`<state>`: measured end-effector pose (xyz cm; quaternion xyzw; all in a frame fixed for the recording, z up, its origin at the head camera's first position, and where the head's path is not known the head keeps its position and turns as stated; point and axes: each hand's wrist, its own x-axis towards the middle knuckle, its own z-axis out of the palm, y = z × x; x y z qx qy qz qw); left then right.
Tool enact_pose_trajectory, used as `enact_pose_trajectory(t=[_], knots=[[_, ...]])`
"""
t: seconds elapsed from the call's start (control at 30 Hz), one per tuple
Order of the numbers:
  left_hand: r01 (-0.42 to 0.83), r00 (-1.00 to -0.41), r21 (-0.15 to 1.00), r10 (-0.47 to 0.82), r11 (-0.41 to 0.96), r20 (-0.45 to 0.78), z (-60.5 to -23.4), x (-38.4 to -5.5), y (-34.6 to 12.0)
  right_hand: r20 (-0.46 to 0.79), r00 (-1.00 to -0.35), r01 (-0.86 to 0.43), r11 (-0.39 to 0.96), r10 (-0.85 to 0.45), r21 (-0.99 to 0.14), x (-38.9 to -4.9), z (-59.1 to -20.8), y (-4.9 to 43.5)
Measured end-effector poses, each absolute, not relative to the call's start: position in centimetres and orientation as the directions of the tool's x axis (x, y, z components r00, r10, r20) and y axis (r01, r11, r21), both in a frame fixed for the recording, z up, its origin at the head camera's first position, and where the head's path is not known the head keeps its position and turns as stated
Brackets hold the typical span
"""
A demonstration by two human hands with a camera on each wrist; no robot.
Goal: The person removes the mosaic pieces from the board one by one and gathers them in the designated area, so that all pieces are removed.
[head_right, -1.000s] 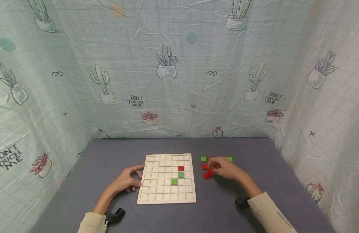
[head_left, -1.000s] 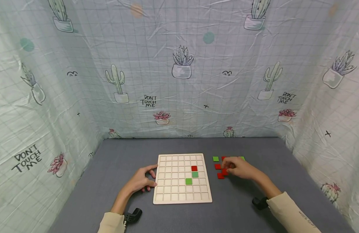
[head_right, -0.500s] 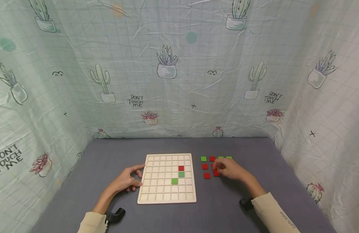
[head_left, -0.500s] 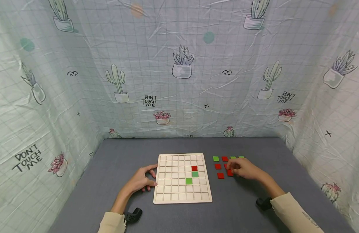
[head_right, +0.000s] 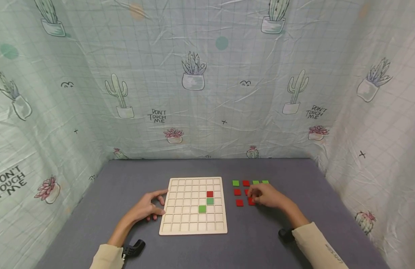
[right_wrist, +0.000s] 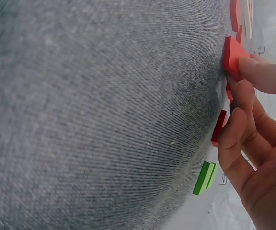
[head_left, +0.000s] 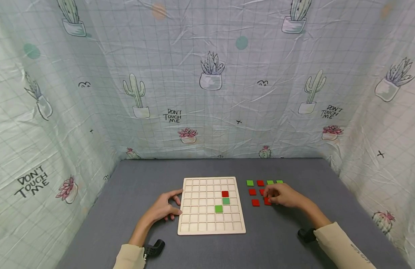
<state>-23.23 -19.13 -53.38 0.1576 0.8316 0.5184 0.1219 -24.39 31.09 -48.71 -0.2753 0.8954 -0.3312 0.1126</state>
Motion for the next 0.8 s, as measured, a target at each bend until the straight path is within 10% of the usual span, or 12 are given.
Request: enact_pose_trajectory(t=[0.8], knots=[[0.131, -0.922, 0.894, 0.385, 0.429, -0.050, -53.76, -23.42, -19.21, -0.008, -0.856, -0.409, 0.685, -0.518, -0.603, -24.25, -49.07, 30.63]])
